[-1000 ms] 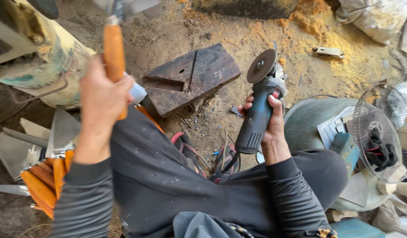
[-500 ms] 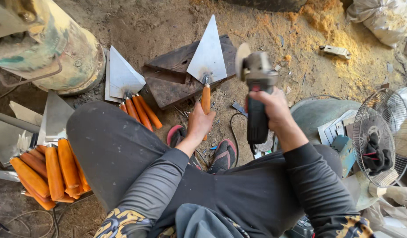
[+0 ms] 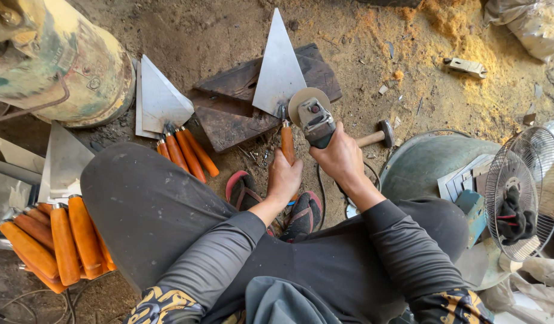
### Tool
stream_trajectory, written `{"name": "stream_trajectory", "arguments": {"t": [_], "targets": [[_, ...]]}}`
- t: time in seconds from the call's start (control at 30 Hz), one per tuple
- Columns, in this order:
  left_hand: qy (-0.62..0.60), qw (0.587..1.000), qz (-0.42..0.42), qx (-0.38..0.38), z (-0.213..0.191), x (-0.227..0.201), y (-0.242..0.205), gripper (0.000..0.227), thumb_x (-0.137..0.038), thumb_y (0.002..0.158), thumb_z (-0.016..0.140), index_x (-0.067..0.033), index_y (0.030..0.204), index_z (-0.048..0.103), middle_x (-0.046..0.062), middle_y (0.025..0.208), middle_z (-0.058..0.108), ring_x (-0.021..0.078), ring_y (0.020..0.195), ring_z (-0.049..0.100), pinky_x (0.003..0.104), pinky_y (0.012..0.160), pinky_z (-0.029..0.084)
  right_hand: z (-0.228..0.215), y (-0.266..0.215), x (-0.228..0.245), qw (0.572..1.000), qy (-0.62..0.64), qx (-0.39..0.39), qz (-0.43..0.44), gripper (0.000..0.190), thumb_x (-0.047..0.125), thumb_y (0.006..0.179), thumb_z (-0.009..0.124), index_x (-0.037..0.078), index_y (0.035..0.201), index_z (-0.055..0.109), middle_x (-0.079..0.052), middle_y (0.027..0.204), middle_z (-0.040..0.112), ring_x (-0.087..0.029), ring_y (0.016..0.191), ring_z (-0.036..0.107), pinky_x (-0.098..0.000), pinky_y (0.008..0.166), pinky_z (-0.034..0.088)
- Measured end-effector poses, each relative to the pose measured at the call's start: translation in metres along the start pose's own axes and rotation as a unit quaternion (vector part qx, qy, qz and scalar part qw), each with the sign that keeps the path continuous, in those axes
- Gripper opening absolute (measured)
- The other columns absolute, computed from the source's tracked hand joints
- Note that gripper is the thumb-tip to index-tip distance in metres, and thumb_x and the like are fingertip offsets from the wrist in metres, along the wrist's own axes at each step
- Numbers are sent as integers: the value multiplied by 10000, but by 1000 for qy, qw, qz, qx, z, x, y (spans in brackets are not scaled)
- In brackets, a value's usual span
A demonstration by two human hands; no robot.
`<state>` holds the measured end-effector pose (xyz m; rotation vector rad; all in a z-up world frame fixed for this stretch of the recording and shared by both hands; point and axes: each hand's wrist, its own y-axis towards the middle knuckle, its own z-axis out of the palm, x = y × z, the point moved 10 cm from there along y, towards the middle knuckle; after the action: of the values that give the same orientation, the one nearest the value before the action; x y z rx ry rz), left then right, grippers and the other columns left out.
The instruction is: The person sits on the ground and uses an angle grinder to grind the edges of metal trowels. They hold each trowel by its handle, grind the blade, and then place it aside. The process is repeated for multiple trowels.
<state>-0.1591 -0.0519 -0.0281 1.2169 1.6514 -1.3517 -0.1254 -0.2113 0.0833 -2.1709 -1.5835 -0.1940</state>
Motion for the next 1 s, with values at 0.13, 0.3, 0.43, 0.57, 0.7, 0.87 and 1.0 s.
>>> {"name": "stream_trajectory", "arguments": {"t": [0.13,0.3,0.43,0.57,0.7,0.87,1.0], "targets": [[-14,998,-52,38,2,1,-4,337,-194,866,661,29,1067,509,262,894,707,410,833,745,484,727,567,5,-4,6,1000,-9,19,21,584,299,731,774,-32,1134,511,-320,933,704,-514,909,692,-558,836,543],[-13,999,-33,19,-9,-18,-5,332,-159,872,652,32,1101,503,293,894,704,445,868,725,499,739,559,8,-8,13,999,-15,19,32,612,315,739,777,-36,1159,501,-335,931,698,-520,917,691,-552,845,548],[-20,998,-58,34,-9,-16,-5,376,-150,864,646,27,1146,471,296,878,695,452,851,725,504,737,556,9,-4,14,999,-19,21,38,636,318,735,775,-39,1181,496,-328,933,700,-515,910,693,-544,847,550],[-12,998,-47,36,-10,-17,-6,323,-142,865,646,32,1096,500,292,876,706,449,861,730,508,748,549,9,5,14,999,-28,5,31,648,329,717,789,-45,1160,498,-310,950,705,-493,938,691,-546,829,547],[-4,998,-46,39,-9,-14,-3,333,-144,863,650,33,1098,494,298,883,698,454,868,725,510,747,545,10,11,17,1000,-13,-10,22,628,328,743,778,-40,1170,501,-313,944,712,-487,956,695,-536,866,548],[-10,999,-42,32,-9,-13,0,335,-141,854,663,31,1097,507,295,907,699,449,888,721,504,757,546,10,0,18,1000,-15,4,19,638,306,709,780,-37,1162,491,-303,955,713,-480,941,703,-538,846,549],[-8,999,-41,34,-10,-14,-1,331,-134,857,669,39,1093,516,291,906,705,433,883,725,492,765,550,13,-2,14,999,-15,17,41,631,309,737,774,-43,1173,483,-314,951,712,-495,948,697,-537,875,542]]}}
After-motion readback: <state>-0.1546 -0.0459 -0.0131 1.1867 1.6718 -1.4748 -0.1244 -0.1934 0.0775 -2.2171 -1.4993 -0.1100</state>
